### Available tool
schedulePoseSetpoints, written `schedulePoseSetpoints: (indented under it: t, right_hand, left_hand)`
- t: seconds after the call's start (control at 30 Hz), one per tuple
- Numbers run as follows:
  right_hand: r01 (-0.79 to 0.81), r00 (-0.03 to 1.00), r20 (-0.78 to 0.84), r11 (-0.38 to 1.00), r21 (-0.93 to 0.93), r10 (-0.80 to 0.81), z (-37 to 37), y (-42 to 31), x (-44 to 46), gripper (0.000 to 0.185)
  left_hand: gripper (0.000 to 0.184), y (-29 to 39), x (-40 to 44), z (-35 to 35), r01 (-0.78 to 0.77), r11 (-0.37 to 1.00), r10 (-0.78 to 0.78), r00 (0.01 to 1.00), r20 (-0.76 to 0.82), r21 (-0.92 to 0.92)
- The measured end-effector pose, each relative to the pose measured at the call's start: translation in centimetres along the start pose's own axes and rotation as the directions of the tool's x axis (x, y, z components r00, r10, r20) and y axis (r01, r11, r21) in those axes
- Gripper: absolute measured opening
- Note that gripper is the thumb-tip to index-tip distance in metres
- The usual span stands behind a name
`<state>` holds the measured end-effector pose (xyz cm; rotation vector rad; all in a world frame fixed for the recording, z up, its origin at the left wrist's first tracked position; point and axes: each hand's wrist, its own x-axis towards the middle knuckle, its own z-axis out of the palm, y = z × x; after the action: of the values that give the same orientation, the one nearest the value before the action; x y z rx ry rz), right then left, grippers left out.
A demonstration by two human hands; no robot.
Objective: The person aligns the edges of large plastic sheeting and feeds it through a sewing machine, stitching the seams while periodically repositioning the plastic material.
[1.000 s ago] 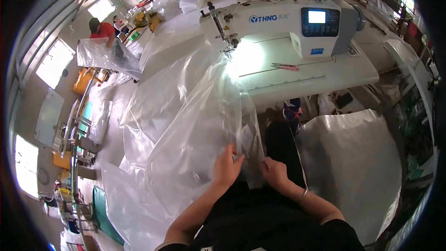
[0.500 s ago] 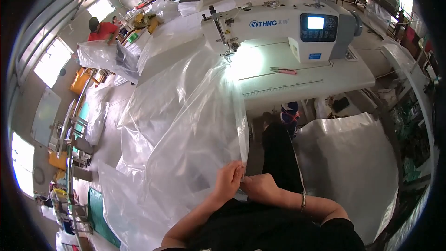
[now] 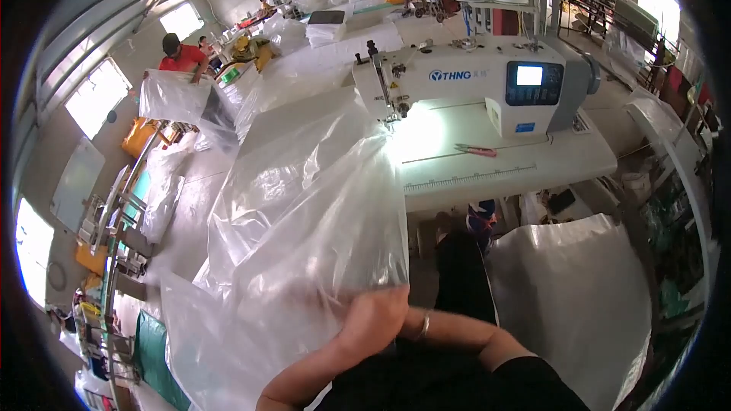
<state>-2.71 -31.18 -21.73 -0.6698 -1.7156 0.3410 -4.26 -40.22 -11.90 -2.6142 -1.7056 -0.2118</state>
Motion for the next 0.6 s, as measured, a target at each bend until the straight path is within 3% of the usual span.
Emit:
schedulePoseSetpoints:
  t: [0.07,0.1,0.17,0.23,0.3,0.37,0.4,0.47,0.53,0.6]
  right_hand:
    - [-0.240,0.920,0.369,0.931,0.273,0.129,-0.9,3.1,-2.3,0.029]
    - [-0.389,0.821,0.552,0.849,0.357,0.144,-1.6,5.0,-3.7,0.031]
    - [-0.681,0.540,0.839,0.621,0.388,0.068,-3.2,8.1,-4.7,0.035]
    - [-0.534,0.629,0.650,0.845,-0.038,0.426,-7.3,7.8,3.0,0.030]
    - [-0.306,0.897,0.247,0.919,-0.247,0.365,-6.9,10.5,6.8,0.026]
    - [-0.305,0.826,0.309,0.835,-0.459,0.472,-6.1,8.9,11.3,0.023]
    - [-0.304,0.826,0.310,0.835,-0.459,0.471,-5.4,9.6,11.8,0.023]
    - [-0.076,0.821,0.427,0.813,-0.577,0.379,-3.7,11.6,12.2,0.020]
    - [-0.055,0.821,0.409,0.769,-0.637,0.398,-2.8,11.9,11.7,0.018]
    - [-0.035,0.825,0.387,0.721,-0.692,0.412,-2.5,11.2,10.8,0.016]
  left_hand:
    - [0.014,0.0,-0.1,0.6,0.050,0.993,-0.054,0.998,-0.035,-0.103]
    - [0.012,0.0,-0.5,1.0,0.100,0.972,-0.114,0.992,-0.054,-0.213]
    - [0.016,-0.7,-0.9,2.2,0.081,0.969,-0.113,0.985,-0.128,-0.232]
    - [0.016,-1.2,-1.3,2.7,0.118,0.939,-0.122,0.993,0.008,-0.322]
    - [0.017,-1.3,-1.3,3.1,0.109,0.930,-0.118,0.993,-0.004,-0.351]
    - [0.017,-1.4,-1.5,3.0,0.109,0.923,-0.117,0.993,0.001,-0.368]
    - [0.018,-1.5,-1.5,2.8,0.100,0.918,-0.112,0.994,-0.009,-0.384]
    - [0.018,-2.1,-1.4,3.1,0.088,0.912,-0.107,0.994,-0.023,-0.401]
    - [0.022,-3.0,-1.6,4.3,0.003,0.821,-0.084,0.990,-0.115,-0.571]
    - [0.021,-3.2,-1.7,5.0,0.031,0.805,-0.126,0.985,-0.121,-0.592]
